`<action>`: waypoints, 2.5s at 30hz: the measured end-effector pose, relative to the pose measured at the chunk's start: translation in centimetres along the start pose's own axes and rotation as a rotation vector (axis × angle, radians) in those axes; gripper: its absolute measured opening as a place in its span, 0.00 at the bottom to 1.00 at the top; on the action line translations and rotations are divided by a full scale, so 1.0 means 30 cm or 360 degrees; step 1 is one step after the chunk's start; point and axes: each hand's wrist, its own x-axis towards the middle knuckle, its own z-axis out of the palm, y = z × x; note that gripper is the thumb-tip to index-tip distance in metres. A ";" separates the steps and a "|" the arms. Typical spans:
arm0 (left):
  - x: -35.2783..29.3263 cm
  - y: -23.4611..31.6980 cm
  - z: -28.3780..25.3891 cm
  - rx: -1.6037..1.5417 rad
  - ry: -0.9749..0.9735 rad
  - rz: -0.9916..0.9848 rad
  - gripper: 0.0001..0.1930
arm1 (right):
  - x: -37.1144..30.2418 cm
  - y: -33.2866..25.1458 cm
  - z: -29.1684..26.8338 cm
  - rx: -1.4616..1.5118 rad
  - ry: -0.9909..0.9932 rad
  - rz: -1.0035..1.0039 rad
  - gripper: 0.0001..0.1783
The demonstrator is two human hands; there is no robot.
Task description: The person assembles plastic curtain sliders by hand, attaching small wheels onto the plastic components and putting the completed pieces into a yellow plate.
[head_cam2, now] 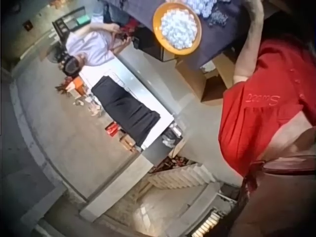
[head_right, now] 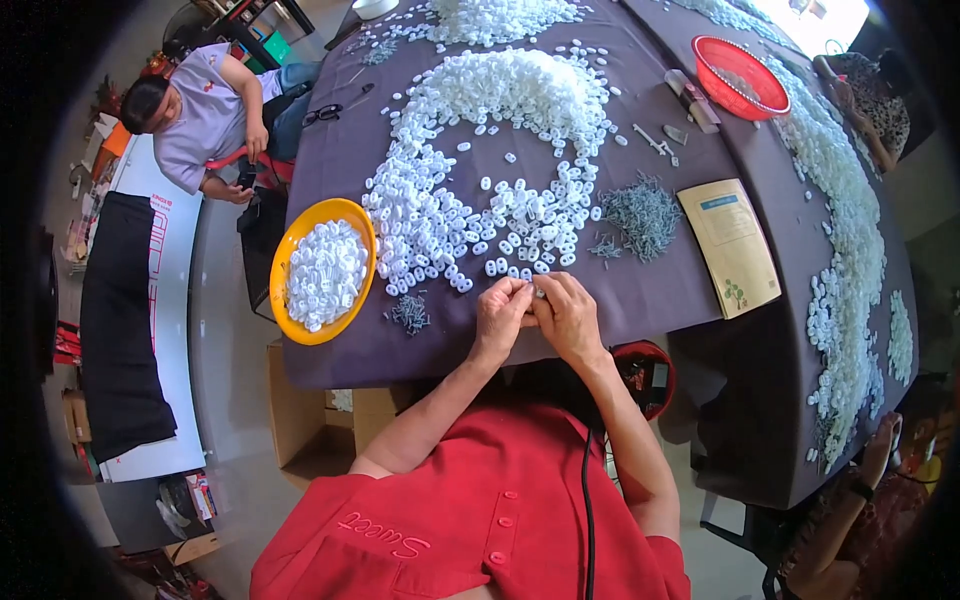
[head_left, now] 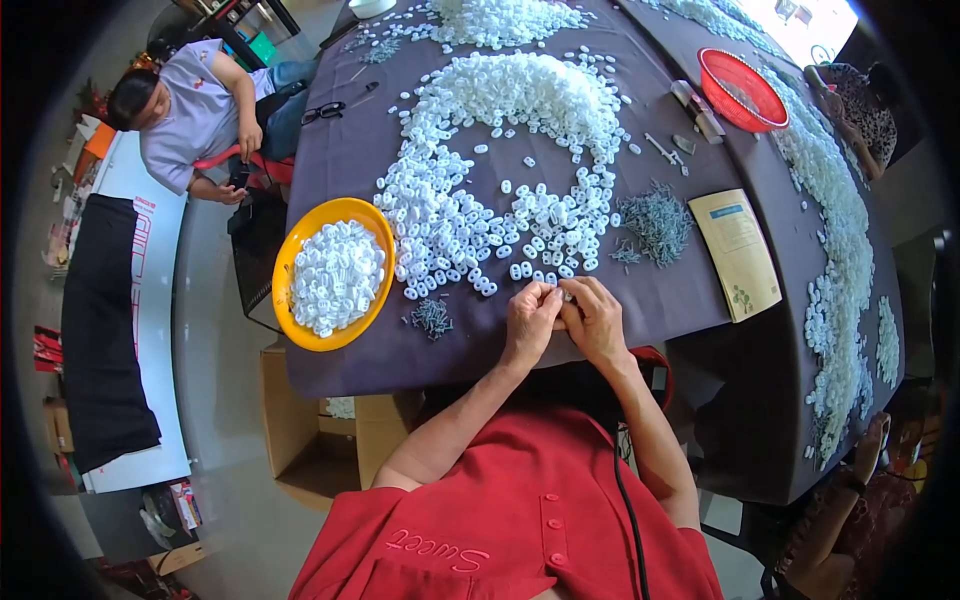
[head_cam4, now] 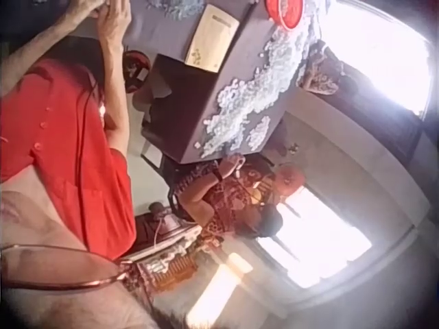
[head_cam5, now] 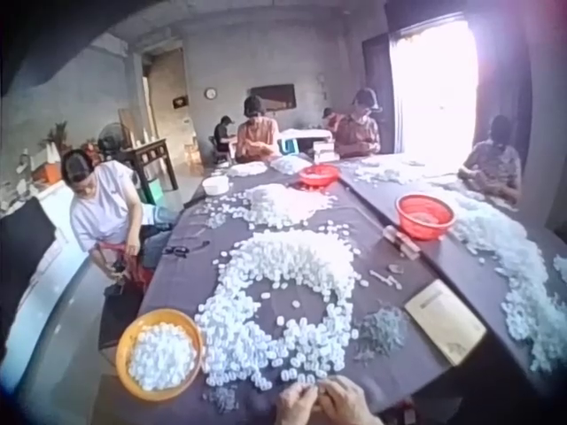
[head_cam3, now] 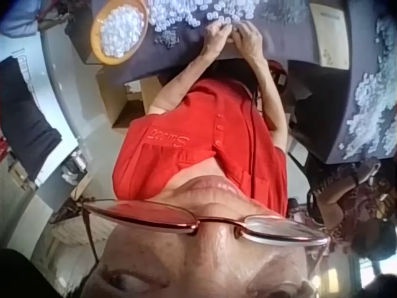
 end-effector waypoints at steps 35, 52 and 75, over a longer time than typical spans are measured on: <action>0.015 0.366 -0.750 0.0794 0.1076 0.0235 0.09 | 0.013 0.088 -0.165 -0.0043 0.0313 0.0425 0.03; 0.012 0.384 -0.679 0.1309 0.1228 0.0728 0.05 | 0.059 0.137 -0.158 -0.0843 -0.0125 0.0495 0.05; 0.181 0.145 0.008 0.1980 -0.0040 0.0818 0.05 | 0.016 0.110 -0.129 0.0061 0.0286 0.0470 0.06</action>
